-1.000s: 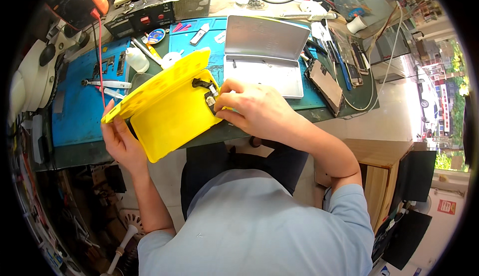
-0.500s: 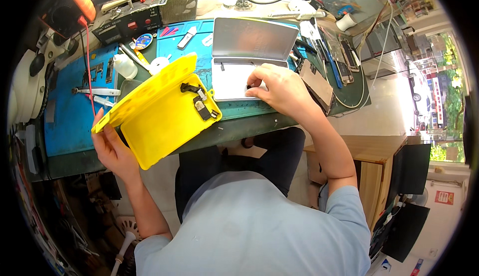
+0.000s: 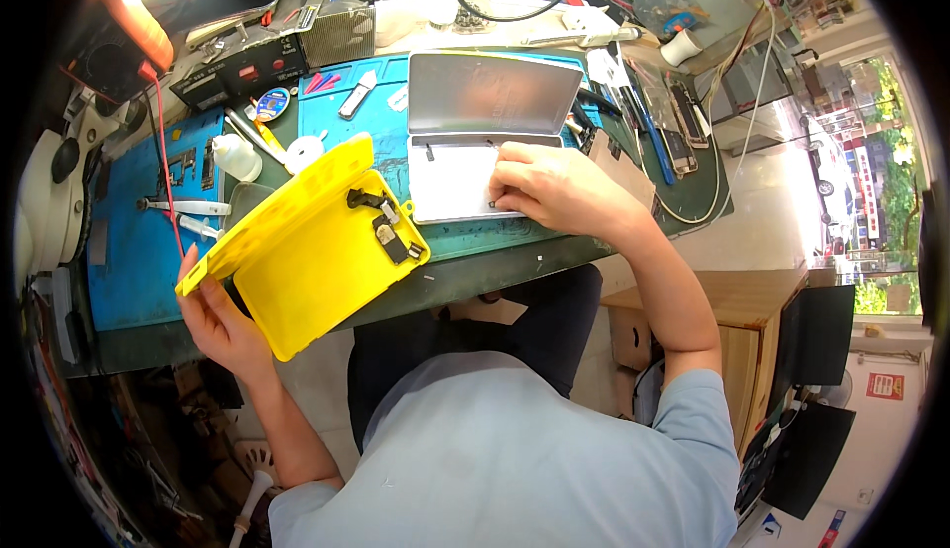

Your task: The person disassembles a smartphone, removes the battery, and places the components into a metal case. They then retrieve a yellow plastic box, open it, and place the phone parts inside before closing the box.

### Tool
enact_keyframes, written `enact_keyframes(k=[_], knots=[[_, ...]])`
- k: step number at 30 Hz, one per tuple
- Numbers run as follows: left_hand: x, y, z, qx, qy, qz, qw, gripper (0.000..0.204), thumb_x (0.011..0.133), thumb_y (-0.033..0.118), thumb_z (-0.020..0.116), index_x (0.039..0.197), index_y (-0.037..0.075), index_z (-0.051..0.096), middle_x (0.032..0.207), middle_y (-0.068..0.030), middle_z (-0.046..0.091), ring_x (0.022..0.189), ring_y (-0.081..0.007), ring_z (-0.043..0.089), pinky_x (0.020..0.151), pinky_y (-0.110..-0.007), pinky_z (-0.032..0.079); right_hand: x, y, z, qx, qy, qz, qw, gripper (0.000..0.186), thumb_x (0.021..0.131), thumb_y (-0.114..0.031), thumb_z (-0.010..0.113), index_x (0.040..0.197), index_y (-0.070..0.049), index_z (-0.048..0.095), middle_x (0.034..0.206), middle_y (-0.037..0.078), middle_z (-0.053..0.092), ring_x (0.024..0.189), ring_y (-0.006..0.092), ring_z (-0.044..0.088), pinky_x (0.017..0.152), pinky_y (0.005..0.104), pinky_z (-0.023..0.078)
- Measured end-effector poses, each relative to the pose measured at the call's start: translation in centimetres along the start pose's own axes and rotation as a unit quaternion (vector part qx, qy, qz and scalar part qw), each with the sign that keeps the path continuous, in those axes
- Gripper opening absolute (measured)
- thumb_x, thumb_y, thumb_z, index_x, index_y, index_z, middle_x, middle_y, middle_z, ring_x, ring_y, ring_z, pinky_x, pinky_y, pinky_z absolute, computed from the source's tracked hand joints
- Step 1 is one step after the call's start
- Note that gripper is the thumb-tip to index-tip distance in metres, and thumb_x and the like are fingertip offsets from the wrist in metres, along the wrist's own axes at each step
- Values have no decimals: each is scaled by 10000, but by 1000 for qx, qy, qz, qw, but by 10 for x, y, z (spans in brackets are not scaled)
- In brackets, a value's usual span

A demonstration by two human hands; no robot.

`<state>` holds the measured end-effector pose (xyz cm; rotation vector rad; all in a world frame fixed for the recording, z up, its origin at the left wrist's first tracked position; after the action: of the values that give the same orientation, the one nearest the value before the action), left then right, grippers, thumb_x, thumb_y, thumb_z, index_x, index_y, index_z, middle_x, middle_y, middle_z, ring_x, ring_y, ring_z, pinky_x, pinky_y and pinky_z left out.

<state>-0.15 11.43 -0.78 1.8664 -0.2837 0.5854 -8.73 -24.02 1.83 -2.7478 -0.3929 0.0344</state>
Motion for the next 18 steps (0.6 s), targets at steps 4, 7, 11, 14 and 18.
enact_keyframes(k=[4,7,11,14,18], knots=[[0,1,0,9,-1,0,1000,295,1078,150,459,1300,0,581,1285,-110,630,1076,-164,630,900,-257,493,-6,9,-18,47,62,77,994,108,873,-82,697,915,-41,606,895,69,617,782,222,648,708,333,526],[-1,0,0,7,2,-2,1000,293,1078,148,458,1300,0,581,1283,-108,629,1074,-165,627,899,-254,488,2,-9,-24,128,123,65,982,84,883,-73,706,940,-42,654,861,58,660,718,143,645,624,284,515],[-1,-1,-1,-2,6,-6,1000,289,1077,142,458,1296,2,582,1280,-108,628,1071,-166,623,901,-257,488,22,-54,-2,207,161,24,965,82,876,-71,714,946,-53,677,852,61,669,707,163,660,618,296,526],[-1,-1,-2,3,8,-2,1000,286,1075,139,461,1291,-1,585,1276,-108,629,1071,-168,622,909,-265,490,35,-80,12,134,171,-12,976,73,872,-95,707,918,-60,662,849,74,633,732,258,652,662,350,535],[-1,-1,-2,19,10,7,1000,287,1072,138,468,1288,-9,588,1263,-112,634,1071,-175,624,925,-275,489,28,-73,10,129,177,13,976,70,879,-114,697,894,-57,659,856,73,628,748,276,641,661,360,527]])
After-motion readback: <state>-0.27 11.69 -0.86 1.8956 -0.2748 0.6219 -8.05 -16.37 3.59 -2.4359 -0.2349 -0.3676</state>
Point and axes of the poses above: each hand's wrist, its own x-axis towards the middle knuckle, its own z-axis out of the palm, y = z × x, the point moved 9 cm from there along x, towards the middle knuckle
